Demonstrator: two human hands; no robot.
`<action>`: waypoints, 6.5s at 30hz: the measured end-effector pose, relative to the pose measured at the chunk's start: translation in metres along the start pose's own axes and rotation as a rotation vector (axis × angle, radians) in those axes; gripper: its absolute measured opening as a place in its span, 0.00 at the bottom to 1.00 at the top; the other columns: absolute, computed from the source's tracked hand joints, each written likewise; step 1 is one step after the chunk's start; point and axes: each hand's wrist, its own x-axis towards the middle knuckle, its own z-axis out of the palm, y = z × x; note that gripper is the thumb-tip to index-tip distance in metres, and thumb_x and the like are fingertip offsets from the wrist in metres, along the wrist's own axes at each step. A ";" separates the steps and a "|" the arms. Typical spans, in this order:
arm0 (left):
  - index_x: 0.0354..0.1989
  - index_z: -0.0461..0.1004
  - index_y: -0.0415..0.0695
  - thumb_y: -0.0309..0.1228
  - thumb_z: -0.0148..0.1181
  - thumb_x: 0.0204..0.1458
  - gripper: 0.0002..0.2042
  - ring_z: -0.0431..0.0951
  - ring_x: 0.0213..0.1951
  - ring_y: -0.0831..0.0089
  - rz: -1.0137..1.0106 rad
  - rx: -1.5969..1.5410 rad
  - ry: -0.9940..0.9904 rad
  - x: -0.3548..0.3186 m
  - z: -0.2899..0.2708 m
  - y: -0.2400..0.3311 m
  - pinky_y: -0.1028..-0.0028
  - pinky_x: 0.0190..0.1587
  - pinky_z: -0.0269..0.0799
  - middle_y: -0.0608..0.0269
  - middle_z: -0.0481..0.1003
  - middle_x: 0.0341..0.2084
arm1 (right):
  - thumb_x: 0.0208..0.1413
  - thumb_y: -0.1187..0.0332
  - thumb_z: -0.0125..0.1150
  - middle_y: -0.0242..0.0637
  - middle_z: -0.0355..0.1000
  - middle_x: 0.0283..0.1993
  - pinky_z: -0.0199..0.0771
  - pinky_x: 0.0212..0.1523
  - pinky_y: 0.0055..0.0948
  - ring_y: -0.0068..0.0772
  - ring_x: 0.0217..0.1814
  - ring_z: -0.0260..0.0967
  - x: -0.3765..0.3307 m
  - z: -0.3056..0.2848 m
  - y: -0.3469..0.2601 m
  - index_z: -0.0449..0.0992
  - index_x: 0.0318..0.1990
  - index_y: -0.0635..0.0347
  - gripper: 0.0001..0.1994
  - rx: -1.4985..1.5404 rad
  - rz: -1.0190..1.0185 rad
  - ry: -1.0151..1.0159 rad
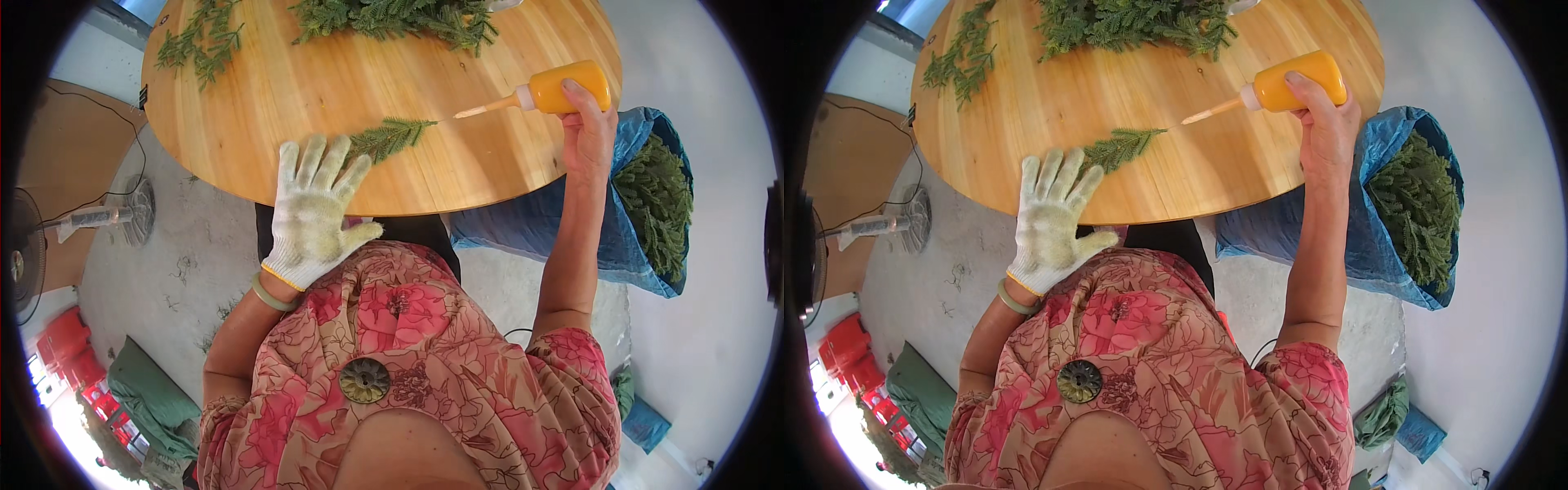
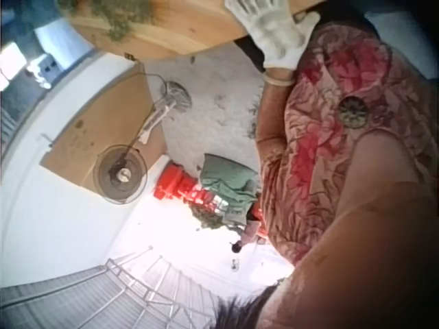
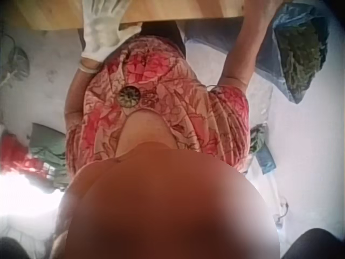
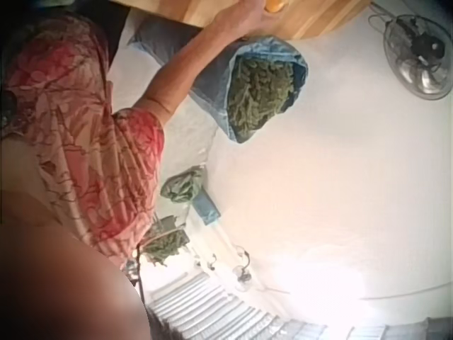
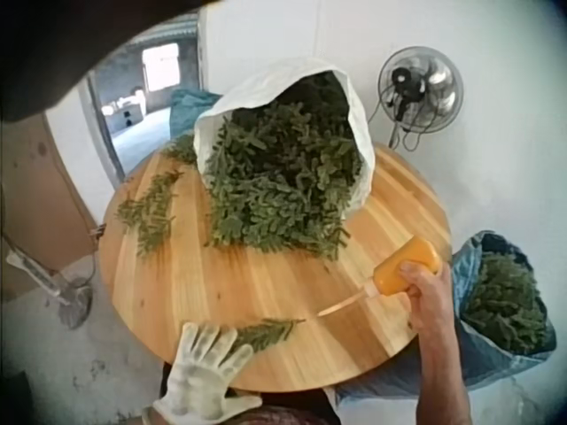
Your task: Applying a liquid from a squeeze bottle to small cedar or cypress branches.
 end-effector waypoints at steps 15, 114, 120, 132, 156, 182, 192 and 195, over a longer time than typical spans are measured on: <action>0.71 0.58 0.54 0.76 0.48 0.42 0.51 0.49 0.73 0.57 -0.372 -0.325 0.056 -0.015 0.037 -0.020 0.48 0.75 0.29 0.64 0.58 0.70 | 0.62 0.68 0.58 0.41 0.77 0.54 0.76 0.58 0.41 0.38 0.56 0.76 -0.002 -0.184 0.059 0.73 0.55 0.64 0.16 0.455 0.090 0.055; 0.32 0.79 0.46 0.29 0.71 0.29 0.16 0.74 0.44 0.63 0.508 -0.179 0.608 0.007 0.063 0.038 0.63 0.40 0.77 0.67 0.76 0.43 | 0.59 0.53 0.62 0.34 0.69 0.35 0.52 0.71 0.66 0.28 0.26 0.62 -0.099 0.036 0.081 0.71 0.48 0.60 0.20 0.953 0.699 -0.187; 0.49 0.80 0.48 0.44 0.65 0.45 0.23 0.70 0.57 0.54 0.336 -0.101 0.358 0.004 0.066 0.024 0.49 0.62 0.66 0.64 0.75 0.53 | 0.59 0.53 0.62 0.34 0.70 0.36 0.52 0.72 0.66 0.28 0.26 0.62 -0.099 0.037 0.083 0.71 0.48 0.60 0.20 0.966 0.698 -0.185; 0.60 0.73 0.60 0.50 0.69 0.40 0.34 0.61 0.66 0.51 0.295 0.053 0.091 -0.007 0.045 0.029 0.48 0.72 0.49 0.59 0.67 0.64 | 0.59 0.54 0.62 0.34 0.70 0.36 0.51 0.72 0.67 0.28 0.26 0.61 -0.095 0.036 0.080 0.72 0.48 0.61 0.20 0.951 0.731 -0.184; 0.61 0.74 0.61 0.51 0.69 0.39 0.35 0.57 0.69 0.46 0.228 -0.023 0.032 -0.007 0.042 0.031 0.46 0.73 0.45 0.45 0.61 0.67 | 0.58 0.54 0.64 0.38 0.75 0.40 0.52 0.69 0.75 0.31 0.30 0.69 -0.106 0.022 0.060 0.73 0.49 0.59 0.20 0.987 0.728 -0.303; 0.53 0.78 0.51 0.49 0.71 0.40 0.30 0.61 0.66 0.44 0.129 -0.082 0.235 -0.016 0.058 0.046 0.40 0.69 0.51 0.55 0.68 0.63 | 0.58 0.56 0.64 0.37 0.71 0.37 0.57 0.69 0.68 0.29 0.27 0.62 -0.097 0.041 0.074 0.72 0.47 0.59 0.18 0.864 0.712 -0.224; 0.57 0.76 0.49 0.47 0.71 0.40 0.33 0.62 0.66 0.45 0.157 -0.110 0.163 -0.016 0.047 0.041 0.44 0.70 0.51 0.53 0.69 0.62 | 0.59 0.56 0.64 0.37 0.70 0.36 0.58 0.69 0.68 0.29 0.27 0.62 -0.097 0.042 0.074 0.72 0.46 0.59 0.18 0.856 0.713 -0.212; 0.57 0.76 0.48 0.48 0.70 0.41 0.32 0.63 0.65 0.46 0.147 -0.252 0.252 -0.018 0.052 0.036 0.45 0.69 0.52 0.52 0.70 0.60 | 0.59 0.55 0.63 0.37 0.70 0.36 0.58 0.68 0.68 0.29 0.27 0.62 -0.098 0.043 0.073 0.72 0.46 0.60 0.18 0.852 0.713 -0.210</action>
